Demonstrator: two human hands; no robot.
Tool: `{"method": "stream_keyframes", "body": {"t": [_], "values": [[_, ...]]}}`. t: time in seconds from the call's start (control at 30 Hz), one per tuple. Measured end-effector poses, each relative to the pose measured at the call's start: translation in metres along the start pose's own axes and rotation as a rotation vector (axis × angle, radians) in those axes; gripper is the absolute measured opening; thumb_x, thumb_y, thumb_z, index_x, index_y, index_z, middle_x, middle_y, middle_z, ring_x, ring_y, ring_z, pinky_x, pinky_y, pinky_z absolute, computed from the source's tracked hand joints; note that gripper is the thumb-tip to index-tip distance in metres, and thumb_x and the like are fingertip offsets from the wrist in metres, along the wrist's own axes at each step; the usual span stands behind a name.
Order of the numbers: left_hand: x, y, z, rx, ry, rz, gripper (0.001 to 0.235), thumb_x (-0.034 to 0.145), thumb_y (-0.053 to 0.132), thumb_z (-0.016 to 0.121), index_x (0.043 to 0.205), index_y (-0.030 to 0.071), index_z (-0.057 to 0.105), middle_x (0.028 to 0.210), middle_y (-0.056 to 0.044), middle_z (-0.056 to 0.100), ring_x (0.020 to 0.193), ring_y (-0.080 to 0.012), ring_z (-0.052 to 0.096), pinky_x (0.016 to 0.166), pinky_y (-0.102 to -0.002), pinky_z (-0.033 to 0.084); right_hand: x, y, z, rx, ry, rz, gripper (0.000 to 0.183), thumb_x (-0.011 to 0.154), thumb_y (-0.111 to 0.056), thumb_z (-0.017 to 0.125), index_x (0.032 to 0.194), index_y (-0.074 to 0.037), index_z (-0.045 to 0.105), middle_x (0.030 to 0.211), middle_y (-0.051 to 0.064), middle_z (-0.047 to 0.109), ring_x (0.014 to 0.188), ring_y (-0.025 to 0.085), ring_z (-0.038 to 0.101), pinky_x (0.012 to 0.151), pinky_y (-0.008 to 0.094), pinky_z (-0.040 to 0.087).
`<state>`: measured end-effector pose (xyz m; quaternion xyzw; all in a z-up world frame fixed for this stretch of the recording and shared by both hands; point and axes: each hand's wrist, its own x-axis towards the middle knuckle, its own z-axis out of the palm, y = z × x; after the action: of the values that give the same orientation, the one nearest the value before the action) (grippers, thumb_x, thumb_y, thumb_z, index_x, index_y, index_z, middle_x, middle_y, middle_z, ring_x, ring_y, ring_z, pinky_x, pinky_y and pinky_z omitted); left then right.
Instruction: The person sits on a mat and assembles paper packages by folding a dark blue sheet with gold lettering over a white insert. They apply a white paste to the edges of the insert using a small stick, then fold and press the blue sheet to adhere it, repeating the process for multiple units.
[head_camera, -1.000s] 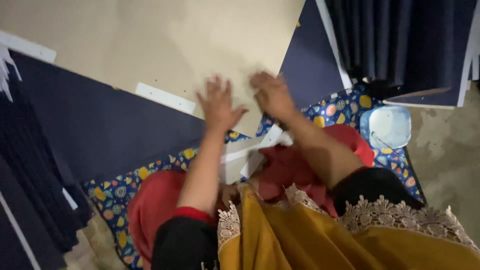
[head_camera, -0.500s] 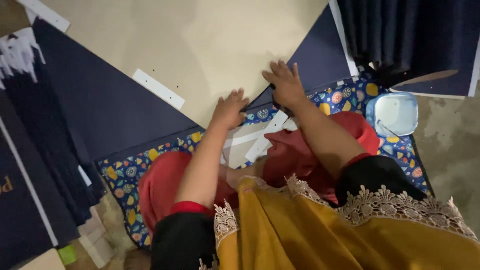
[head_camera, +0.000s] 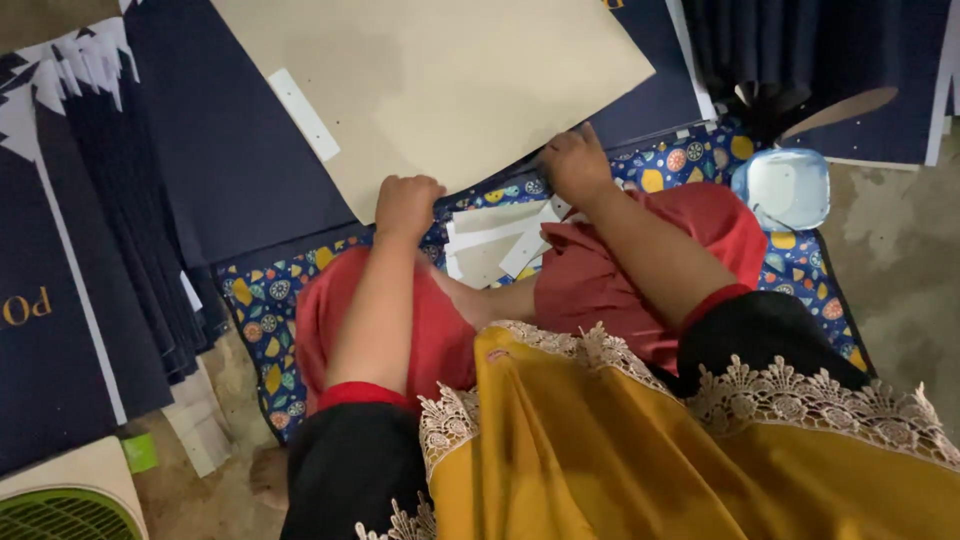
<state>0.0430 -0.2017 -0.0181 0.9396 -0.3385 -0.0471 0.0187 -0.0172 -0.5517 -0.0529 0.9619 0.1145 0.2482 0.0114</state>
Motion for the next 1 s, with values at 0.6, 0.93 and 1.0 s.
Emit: {"method": "stream_keyframes", "body": {"t": [0.6,0.93,1.0], "values": [[-0.084,-0.016,-0.111,-0.455,-0.091,-0.195,0.022,0.093,0.017,0.072,0.111,0.028,0.08,0.108,-0.01,0.078,0.112,-0.0392,0.07,0.095,-0.053,0.057,0.033,-0.077,-0.107,0.104,0.431,-0.322,0.025,0.11,-0.031,0.051,0.117,-0.027,0.076,0.121,0.006,0.066,0.109,0.025,0.064,0.101,0.042,0.05],[-0.037,-0.077,-0.088,-0.152,0.447,-0.31,0.021,0.084,0.018,0.086,0.103,0.024,0.078,0.105,-0.002,0.07,0.121,-0.0372,0.061,0.112,-0.074,0.017,0.046,-0.064,-0.072,0.071,0.188,-0.282,0.039,0.105,-0.029,0.067,0.145,-0.029,0.066,0.158,0.01,0.051,0.142,0.03,0.051,0.115,0.057,0.039],[-0.027,-0.072,-0.088,-0.147,0.576,-0.328,0.023,0.08,0.009,0.089,0.098,0.019,0.079,0.109,-0.002,0.066,0.132,-0.0391,0.053,0.11,-0.08,0.008,0.051,-0.054,-0.062,0.032,0.064,-0.296,0.049,0.105,-0.025,0.074,0.153,-0.027,0.06,0.162,0.012,0.045,0.147,0.033,0.047,0.116,0.061,0.037]]}}
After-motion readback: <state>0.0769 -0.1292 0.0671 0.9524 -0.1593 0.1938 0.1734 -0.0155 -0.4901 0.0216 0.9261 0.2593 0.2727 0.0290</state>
